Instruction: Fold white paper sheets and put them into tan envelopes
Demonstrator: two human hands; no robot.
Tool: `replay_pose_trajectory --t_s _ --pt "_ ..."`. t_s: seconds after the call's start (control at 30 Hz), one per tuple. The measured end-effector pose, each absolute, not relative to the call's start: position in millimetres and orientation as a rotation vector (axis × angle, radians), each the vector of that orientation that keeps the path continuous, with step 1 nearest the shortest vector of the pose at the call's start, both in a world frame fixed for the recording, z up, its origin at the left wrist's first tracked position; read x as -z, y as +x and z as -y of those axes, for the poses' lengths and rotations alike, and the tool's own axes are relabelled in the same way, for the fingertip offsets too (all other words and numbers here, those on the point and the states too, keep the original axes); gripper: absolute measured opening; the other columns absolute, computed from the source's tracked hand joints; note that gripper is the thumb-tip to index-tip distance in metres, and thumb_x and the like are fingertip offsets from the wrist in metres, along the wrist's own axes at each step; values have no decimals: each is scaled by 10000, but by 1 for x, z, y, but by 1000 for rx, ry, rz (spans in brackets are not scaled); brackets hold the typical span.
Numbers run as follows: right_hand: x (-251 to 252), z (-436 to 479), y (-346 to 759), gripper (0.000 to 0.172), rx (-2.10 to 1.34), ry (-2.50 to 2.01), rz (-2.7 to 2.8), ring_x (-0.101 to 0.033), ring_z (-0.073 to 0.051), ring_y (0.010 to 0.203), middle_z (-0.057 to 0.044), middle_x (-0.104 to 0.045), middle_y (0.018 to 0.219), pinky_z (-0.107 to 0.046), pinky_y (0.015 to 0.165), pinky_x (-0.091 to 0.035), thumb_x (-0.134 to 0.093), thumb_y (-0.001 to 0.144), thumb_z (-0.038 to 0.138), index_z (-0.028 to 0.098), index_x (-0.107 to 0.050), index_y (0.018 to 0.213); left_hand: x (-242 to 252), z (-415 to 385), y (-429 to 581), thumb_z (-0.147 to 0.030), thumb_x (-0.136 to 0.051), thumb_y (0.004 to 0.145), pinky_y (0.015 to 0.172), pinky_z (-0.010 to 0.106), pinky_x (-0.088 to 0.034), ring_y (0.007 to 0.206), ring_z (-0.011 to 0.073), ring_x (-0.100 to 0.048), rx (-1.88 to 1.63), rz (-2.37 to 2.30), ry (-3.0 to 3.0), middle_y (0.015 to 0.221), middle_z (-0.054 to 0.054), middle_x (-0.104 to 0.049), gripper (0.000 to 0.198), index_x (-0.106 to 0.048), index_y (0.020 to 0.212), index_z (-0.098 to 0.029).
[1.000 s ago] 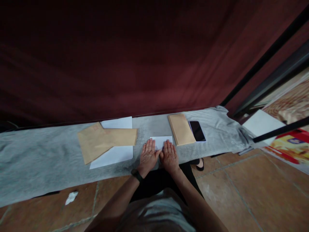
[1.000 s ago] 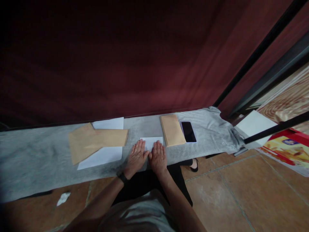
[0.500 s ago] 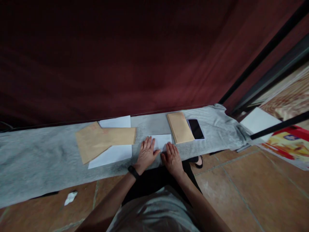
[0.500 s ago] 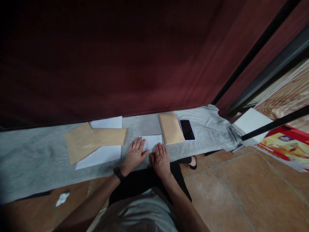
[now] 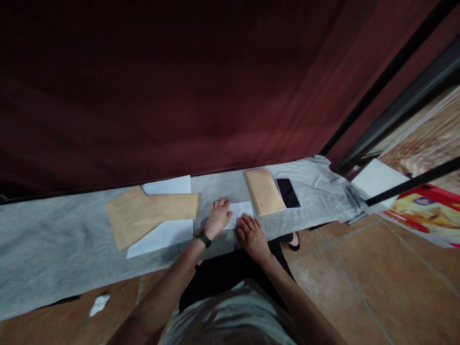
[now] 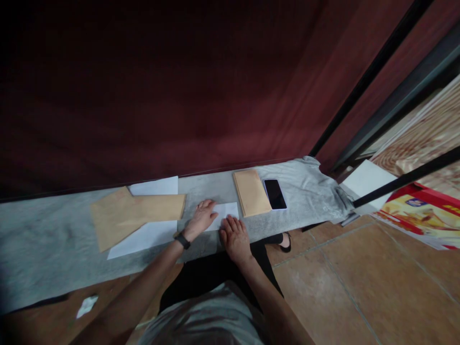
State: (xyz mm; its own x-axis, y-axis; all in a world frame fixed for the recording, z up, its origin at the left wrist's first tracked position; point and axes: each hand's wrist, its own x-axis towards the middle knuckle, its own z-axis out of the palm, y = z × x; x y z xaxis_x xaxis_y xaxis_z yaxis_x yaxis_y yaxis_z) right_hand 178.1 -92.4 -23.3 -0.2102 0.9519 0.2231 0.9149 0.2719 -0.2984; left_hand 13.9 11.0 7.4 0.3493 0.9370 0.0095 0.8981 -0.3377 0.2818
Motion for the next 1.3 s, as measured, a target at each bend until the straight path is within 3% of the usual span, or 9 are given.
replay_pose_trajectory --t_s 0.1,0.2,0.33,0.5,0.77,0.97,1.17,1.3 --pt "19 89 179 404 -174 -1673 2171 -469 -252 1368 -99 -558 1457 -434 1142 -360 -422 1014 249 189 -561 1389 -16 -26 15 -181 -692 821 982 388 -439 1132 283 -589 -232 -1634 2276 1171 144 -661 270 -686 1089 -142" --pt "15 89 181 408 -184 -1625 2103 -506 -256 1325 -116 -593 1405 -450 1112 -396 -438 985 192 184 -563 1373 -28 -29 18 -146 -664 832 907 331 -477 996 228 -643 -253 -1610 2224 1039 90 -697 146 -692 974 -161" --pt "-6 90 190 444 -174 -1526 1897 -526 -259 1276 -145 -567 1390 -459 1050 -456 -406 974 159 176 -510 1405 -53 -15 17 -177 -550 936 902 348 -498 983 216 -648 -490 -1630 2292 1032 53 -703 152 -646 1051 -204" --pt "-28 92 199 428 -85 -1469 1687 -522 -267 1235 -125 -568 1313 -498 1025 -464 -433 969 190 233 -521 1386 -53 21 8 -132 -486 961 1064 414 -453 1109 217 -619 -808 -1406 2621 1130 53 -692 190 -635 1046 -214" --pt "17 120 190 410 -223 -1463 2012 -456 -265 1365 -126 -530 1451 -497 1100 -430 -393 1020 202 204 -523 1409 22 83 -5 -27 -420 937 1224 477 -293 1265 211 -583 -543 -1341 2787 1264 92 -682 353 -642 1180 -155" --pt "35 127 180 519 -125 -1615 2207 -325 -292 1480 -121 -363 1601 -524 1179 -323 -426 1040 326 215 -365 1543 13 86 -3 -80 -417 953 1211 428 -325 1396 214 -471 -357 -1366 2791 1483 106 -536 444 -553 1373 -136" --pt "28 115 175 485 -143 -1629 2200 -352 -266 1469 -98 -408 1578 -508 1202 -283 -370 1055 340 193 -421 1514 11 96 3 -222 -416 979 1233 450 -271 1471 229 -359 -319 -1450 2729 1560 117 -434 518 -437 1487 -127" --pt "26 102 165 493 -132 -1596 2225 -348 -251 1472 -92 -394 1586 -478 1209 -277 -362 1060 369 200 -413 1520 21 102 8 -206 -333 996 1242 460 -243 1504 228 -287 -371 -1493 2719 1592 134 -372 576 -296 1562 -108"
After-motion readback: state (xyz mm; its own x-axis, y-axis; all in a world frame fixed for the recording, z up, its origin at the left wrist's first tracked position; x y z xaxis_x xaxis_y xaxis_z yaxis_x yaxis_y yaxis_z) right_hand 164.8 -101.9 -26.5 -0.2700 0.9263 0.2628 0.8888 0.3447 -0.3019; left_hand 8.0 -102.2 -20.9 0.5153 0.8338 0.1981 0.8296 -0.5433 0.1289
